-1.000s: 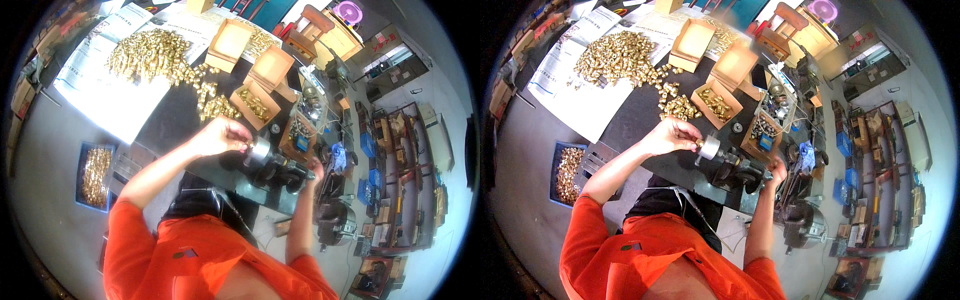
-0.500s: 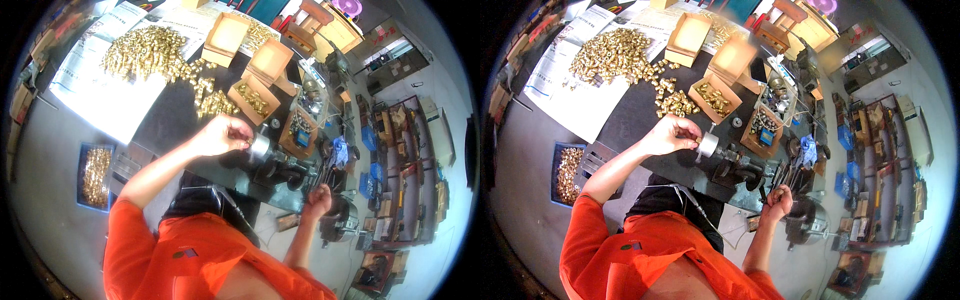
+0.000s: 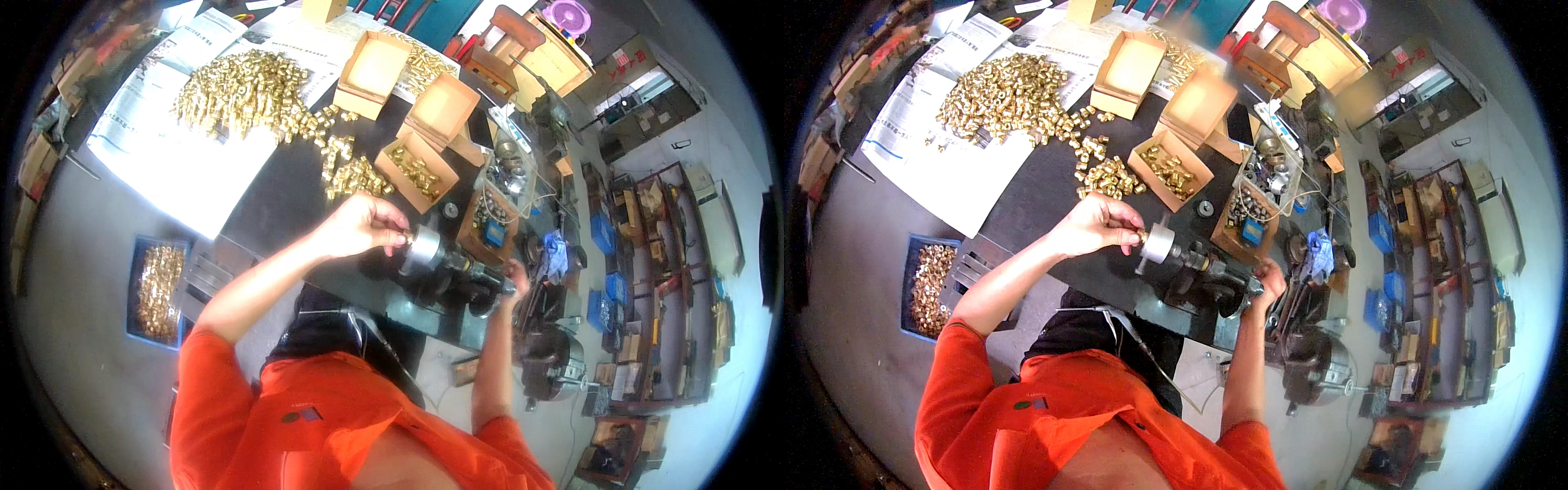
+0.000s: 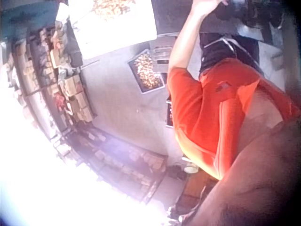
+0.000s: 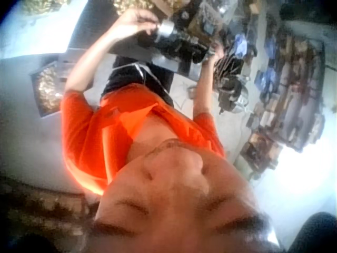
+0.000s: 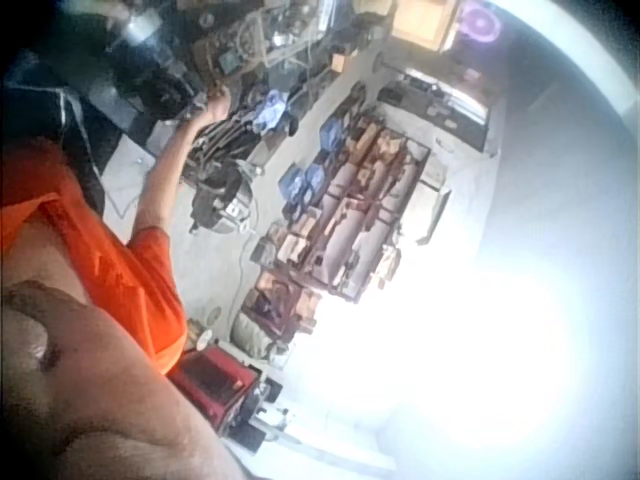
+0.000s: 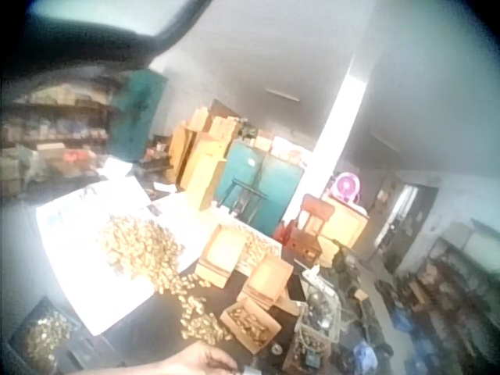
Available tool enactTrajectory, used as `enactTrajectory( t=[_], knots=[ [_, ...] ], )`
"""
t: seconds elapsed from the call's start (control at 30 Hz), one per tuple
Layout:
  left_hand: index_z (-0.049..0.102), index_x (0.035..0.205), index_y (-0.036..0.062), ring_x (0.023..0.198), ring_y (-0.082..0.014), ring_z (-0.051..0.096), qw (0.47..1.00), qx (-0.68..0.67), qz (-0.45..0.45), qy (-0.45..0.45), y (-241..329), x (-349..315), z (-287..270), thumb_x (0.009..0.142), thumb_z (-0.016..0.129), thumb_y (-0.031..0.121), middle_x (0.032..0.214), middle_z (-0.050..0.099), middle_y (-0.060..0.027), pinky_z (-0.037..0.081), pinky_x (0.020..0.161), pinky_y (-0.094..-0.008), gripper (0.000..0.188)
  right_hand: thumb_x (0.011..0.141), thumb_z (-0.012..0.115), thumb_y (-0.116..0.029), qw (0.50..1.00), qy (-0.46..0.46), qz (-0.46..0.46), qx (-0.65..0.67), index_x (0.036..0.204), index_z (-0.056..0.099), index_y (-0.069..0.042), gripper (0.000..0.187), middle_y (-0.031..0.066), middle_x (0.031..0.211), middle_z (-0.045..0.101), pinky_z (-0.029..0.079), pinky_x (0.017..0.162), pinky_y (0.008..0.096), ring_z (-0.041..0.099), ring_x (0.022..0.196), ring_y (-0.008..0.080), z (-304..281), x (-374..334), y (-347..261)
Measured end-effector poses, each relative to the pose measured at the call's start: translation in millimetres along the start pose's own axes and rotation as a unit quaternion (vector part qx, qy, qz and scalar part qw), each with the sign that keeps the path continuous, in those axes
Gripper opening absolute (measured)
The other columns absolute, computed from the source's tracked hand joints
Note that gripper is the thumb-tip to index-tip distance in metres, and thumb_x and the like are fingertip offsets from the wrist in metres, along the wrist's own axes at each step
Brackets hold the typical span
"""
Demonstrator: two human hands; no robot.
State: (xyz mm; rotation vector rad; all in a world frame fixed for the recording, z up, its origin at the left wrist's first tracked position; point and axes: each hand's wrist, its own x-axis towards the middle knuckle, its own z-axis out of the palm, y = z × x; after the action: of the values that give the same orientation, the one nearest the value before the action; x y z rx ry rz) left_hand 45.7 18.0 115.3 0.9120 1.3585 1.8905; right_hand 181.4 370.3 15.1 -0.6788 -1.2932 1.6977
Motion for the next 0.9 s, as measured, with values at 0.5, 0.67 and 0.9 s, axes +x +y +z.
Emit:
enactTrajectory(
  t=[0.5,0.67,0.9],
  knots=[
    [0.059,0.09,-0.0075,0.061,-0.0158,0.061,0.995,-0.066,-0.038,0.06,7.5,-12.6,-13.5,0.078,0.063,0.001,0.076,0.063,-0.0133,0.05,0.059,-0.0255,0.015,0.084,0.049,-0.022,0.997,0.005,0.045,0.06,0.083,0.053,0.0,0.023,-0.0025,0.057,0.037,0.019,0.037,0.0189,0.029,0.045,0.0045,-36.2,-109.3,-63.4],
    [0.06,0.087,-0.0082,0.056,-0.0118,0.058,0.986,0.145,-0.023,0.073,-2.6,46.4,-23.6,0.077,0.062,0.002,0.071,0.062,-0.0107,0.049,0.052,-0.0247,0.014,0.081,0.049,-0.016,0.991,0.067,0.103,0.045,0.083,0.057,-0.001,0.018,0.0007,0.066,0.05,0.035,0.048,0.0231,0.044,0.055,0.0099,-30.6,-74.3,-11.9],
    [0.061,0.095,0.0025,0.071,-0.0286,0.063,0.763,0.619,0.103,0.157,-38.1,112.7,-39.7,0.071,0.057,0.007,0.078,0.064,-0.015,0.05,0.064,-0.0383,0.024,0.08,0.048,-0.015,0.996,0.042,0.076,0.024,0.085,0.058,0.0,0.019,0.0031,0.076,0.058,0.041,0.055,0.0251,0.051,0.063,0.0115,-3.9,-73.0,-20.5]
  ],
)
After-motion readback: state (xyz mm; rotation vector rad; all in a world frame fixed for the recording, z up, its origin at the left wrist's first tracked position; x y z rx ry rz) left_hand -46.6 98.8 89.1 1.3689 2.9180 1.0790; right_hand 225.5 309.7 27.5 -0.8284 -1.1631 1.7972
